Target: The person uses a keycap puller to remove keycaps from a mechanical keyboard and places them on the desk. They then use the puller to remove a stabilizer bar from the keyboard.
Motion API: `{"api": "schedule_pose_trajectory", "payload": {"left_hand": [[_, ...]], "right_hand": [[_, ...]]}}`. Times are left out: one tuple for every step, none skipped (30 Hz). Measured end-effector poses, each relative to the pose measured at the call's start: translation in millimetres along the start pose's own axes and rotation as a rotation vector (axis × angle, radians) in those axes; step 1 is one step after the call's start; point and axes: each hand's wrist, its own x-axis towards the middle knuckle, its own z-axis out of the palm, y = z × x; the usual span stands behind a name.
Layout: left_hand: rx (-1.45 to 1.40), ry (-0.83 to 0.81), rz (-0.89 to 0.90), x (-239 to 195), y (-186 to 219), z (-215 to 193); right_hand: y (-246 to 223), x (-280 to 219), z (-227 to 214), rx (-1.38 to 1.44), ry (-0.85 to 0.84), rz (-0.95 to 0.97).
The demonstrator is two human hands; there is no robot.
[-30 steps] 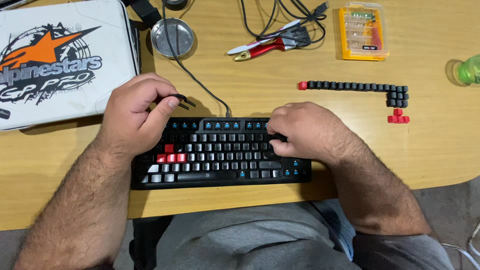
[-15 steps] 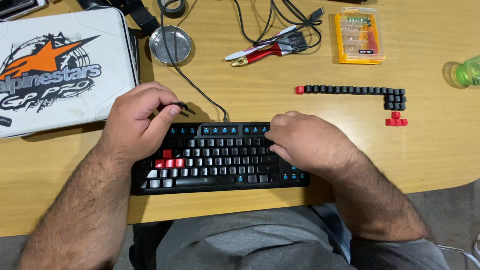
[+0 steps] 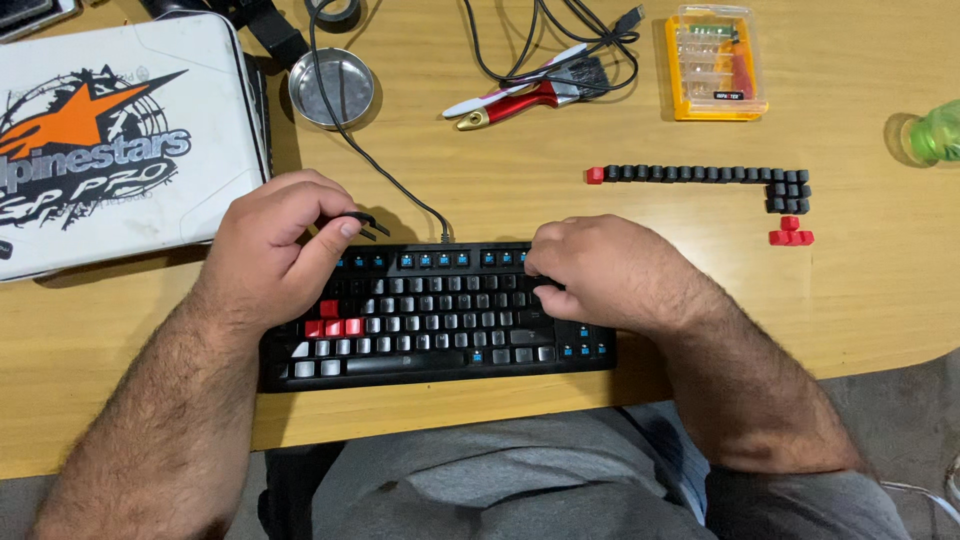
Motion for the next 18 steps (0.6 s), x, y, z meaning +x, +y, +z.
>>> {"api": "schedule_pose_trajectory", "payload": {"left_hand": [[0.000, 0.001, 0.003, 0, -1, 0], [0.002, 0.002, 0.007, -1, -1, 0], [0.005, 0.003, 0.012, -1, -2, 0], [0.004, 0.003, 0.014, -1, -2, 0], [0.012, 0.001, 0.014, -1, -2, 0], [0.020, 0.000, 0.016, -1, -3, -1], [0.021, 0.000, 0.018, -1, -4, -1], [0.014, 0.002, 0.031, -1, -4, -1], [0.007, 0.005, 0.044, -1, -4, -1], [0.003, 0.002, 0.048, -2, -5, -2], [0.012, -0.001, 0.050, -2, -6, -2], [0.021, -0.001, 0.053, -2, -7, -3], [0.019, -0.002, 0.059, -2, -3, -3], [0.055, -0.015, 0.047, -3, 1, -4], [0.090, -0.028, 0.035, -2, 5, -5], [0.091, -0.031, 0.041, -2, 6, -5], [0.092, -0.034, 0.038, -1, 6, -5], [0.093, -0.039, 0.032, -2, 5, -4]], "right_hand": [[1, 0, 1, -0.002, 0.002, 0.001], [2, 1, 2, 0.008, 0.010, 0.012], [2, 1, 3, 0.018, 0.019, 0.023], [1, 0, 1, 0.017, 0.021, 0.025], [1, -1, -2, 0.031, 0.026, 0.034], [0, -1, -4, 0.044, 0.033, 0.044], [0, -3, -9, 0.043, 0.034, 0.045], [-1, -5, -13, 0.084, 0.064, 0.068], [-2, -8, -18, 0.125, 0.094, 0.090], [1, -17, -24, 0.124, 0.095, 0.097], [3, -26, -30, 0.147, 0.212, 0.094], [5, -35, -36, 0.168, 0.330, 0.090], [9, -52, -43, 0.164, 0.333, 0.095], [13, -68, -49, 0.146, 0.433, 0.098], [16, -85, -56, 0.126, 0.533, 0.101], [27, -100, -55, 0.124, 0.537, 0.104], [37, -114, -53, 0.117, 0.610, 0.207], [48, -129, -50, 0.112, 0.682, 0.310]]}}
